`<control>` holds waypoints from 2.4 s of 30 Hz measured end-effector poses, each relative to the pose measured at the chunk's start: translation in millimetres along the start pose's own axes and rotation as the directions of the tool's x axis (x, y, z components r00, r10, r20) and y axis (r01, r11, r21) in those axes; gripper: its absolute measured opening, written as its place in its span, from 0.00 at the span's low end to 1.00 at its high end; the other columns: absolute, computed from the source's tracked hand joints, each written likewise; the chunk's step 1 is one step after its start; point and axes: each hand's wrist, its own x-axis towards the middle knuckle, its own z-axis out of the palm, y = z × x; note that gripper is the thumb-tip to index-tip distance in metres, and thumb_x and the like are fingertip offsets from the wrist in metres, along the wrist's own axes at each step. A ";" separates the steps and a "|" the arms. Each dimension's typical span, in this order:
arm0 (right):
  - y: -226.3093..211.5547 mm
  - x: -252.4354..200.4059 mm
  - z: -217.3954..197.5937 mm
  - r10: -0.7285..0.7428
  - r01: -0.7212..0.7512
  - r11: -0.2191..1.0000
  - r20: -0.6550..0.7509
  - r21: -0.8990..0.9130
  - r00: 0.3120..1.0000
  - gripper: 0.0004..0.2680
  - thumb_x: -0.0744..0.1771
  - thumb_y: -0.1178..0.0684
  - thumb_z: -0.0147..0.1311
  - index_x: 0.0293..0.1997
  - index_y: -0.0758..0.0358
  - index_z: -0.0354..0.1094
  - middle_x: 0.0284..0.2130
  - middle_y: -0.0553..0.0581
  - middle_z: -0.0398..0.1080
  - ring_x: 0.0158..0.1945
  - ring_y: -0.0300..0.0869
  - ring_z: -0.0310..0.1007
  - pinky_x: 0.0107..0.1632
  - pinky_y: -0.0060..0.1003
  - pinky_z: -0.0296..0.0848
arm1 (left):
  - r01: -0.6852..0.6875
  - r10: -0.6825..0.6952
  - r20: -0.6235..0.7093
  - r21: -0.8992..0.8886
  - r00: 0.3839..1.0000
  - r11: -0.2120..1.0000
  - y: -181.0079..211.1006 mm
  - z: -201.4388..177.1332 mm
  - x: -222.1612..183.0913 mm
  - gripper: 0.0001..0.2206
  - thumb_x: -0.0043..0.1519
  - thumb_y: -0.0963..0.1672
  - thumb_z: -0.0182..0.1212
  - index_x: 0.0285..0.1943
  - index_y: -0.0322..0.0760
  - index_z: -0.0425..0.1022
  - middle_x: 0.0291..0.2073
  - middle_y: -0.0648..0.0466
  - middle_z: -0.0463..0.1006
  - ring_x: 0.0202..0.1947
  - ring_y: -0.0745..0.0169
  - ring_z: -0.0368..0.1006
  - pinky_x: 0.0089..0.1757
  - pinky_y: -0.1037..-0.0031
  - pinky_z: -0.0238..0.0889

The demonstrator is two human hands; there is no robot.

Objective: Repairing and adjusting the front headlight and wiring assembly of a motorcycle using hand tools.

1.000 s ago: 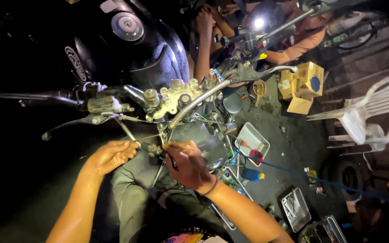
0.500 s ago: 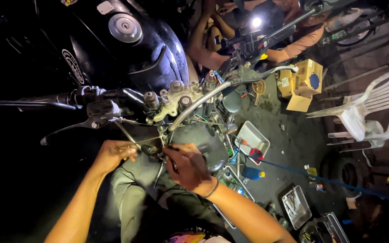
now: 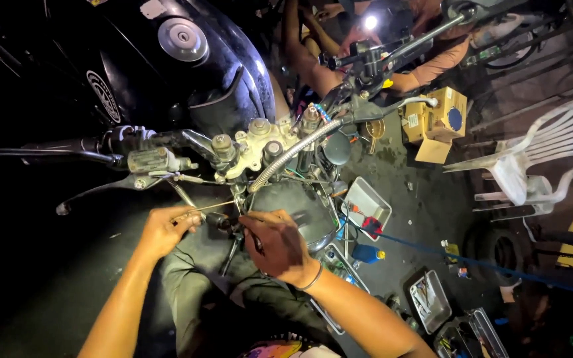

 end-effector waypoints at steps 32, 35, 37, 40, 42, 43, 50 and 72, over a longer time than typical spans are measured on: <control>14.0 -7.1 14.5 -0.037 0.032 0.996 -0.072 -0.081 0.997 0.10 0.71 0.46 0.56 0.53 0.53 0.82 0.43 0.63 0.85 0.45 0.60 0.85 0.42 0.50 0.84 | -0.053 0.029 0.062 0.428 0.998 0.902 56.7 3.3 -7.5 0.11 0.63 0.40 0.73 0.53 0.31 0.90 0.29 0.42 0.89 0.34 0.41 0.88 0.41 0.57 0.80; 15.2 -5.6 12.2 -0.096 0.084 0.988 -0.093 -0.127 0.991 0.08 0.70 0.46 0.58 0.48 0.51 0.83 0.41 0.57 0.85 0.42 0.55 0.86 0.41 0.45 0.84 | 0.109 -0.106 -0.024 0.287 0.994 0.952 22.1 4.1 -9.0 0.12 0.63 0.42 0.74 0.54 0.36 0.90 0.25 0.48 0.90 0.36 0.48 0.89 0.46 0.58 0.79; 2.2 2.9 -0.5 -0.093 0.082 0.990 -0.095 -0.114 0.991 0.07 0.71 0.46 0.57 0.44 0.52 0.82 0.35 0.57 0.84 0.38 0.56 0.85 0.38 0.45 0.83 | 0.177 -0.165 -0.072 0.224 0.984 0.958 19.3 2.9 -16.8 0.11 0.64 0.42 0.73 0.54 0.36 0.91 0.27 0.46 0.91 0.36 0.52 0.87 0.46 0.60 0.78; -13.2 8.3 -15.7 -0.076 0.068 0.994 -0.092 -0.084 0.993 0.08 0.71 0.47 0.56 0.38 0.54 0.79 0.25 0.58 0.80 0.31 0.59 0.83 0.32 0.46 0.81 | 0.261 -0.243 -0.153 0.110 0.958 0.959 19.2 3.8 -35.6 0.11 0.65 0.41 0.72 0.54 0.35 0.91 0.29 0.45 0.91 0.33 0.58 0.83 0.46 0.62 0.77; -16.9 11.3 -20.2 -0.074 0.068 0.996 -0.090 -0.065 0.993 0.08 0.71 0.48 0.56 0.35 0.55 0.77 0.21 0.58 0.78 0.28 0.60 0.82 0.30 0.47 0.80 | 0.274 -0.256 -0.202 0.067 0.945 0.959 28.4 0.7 -46.4 0.10 0.65 0.41 0.72 0.54 0.34 0.91 0.29 0.45 0.90 0.32 0.60 0.81 0.45 0.64 0.77; -16.4 11.4 -20.9 -0.061 0.058 0.997 -0.055 -0.054 0.997 0.09 0.72 0.50 0.54 0.36 0.57 0.77 0.19 0.58 0.76 0.24 0.57 0.79 0.27 0.45 0.78 | 0.176 -0.132 -0.291 0.132 0.948 0.976 37.1 -1.7 -51.6 0.08 0.63 0.41 0.76 0.50 0.37 0.92 0.32 0.47 0.90 0.34 0.57 0.83 0.45 0.65 0.77; 40.6 -15.3 28.8 -0.229 0.228 0.973 -0.127 -0.019 0.965 0.12 0.68 0.60 0.60 0.59 0.60 0.76 0.50 0.62 0.84 0.52 0.53 0.86 0.54 0.54 0.77 | 0.107 0.003 -0.375 0.272 0.927 0.956 108.2 -13.1 -88.3 0.08 0.69 0.40 0.69 0.54 0.36 0.91 0.36 0.53 0.90 0.35 0.69 0.83 0.49 0.81 0.73; 37.4 -11.8 35.6 -0.009 0.005 0.996 -0.042 -0.092 0.999 0.10 0.72 0.46 0.54 0.51 0.54 0.84 0.42 0.57 0.86 0.49 0.51 0.88 0.58 0.43 0.77 | 0.139 -0.144 -0.391 -0.041 0.909 0.989 130.7 49.2 -50.4 0.10 0.67 0.37 0.68 0.56 0.33 0.88 0.41 0.38 0.90 0.52 0.39 0.86 0.54 0.58 0.77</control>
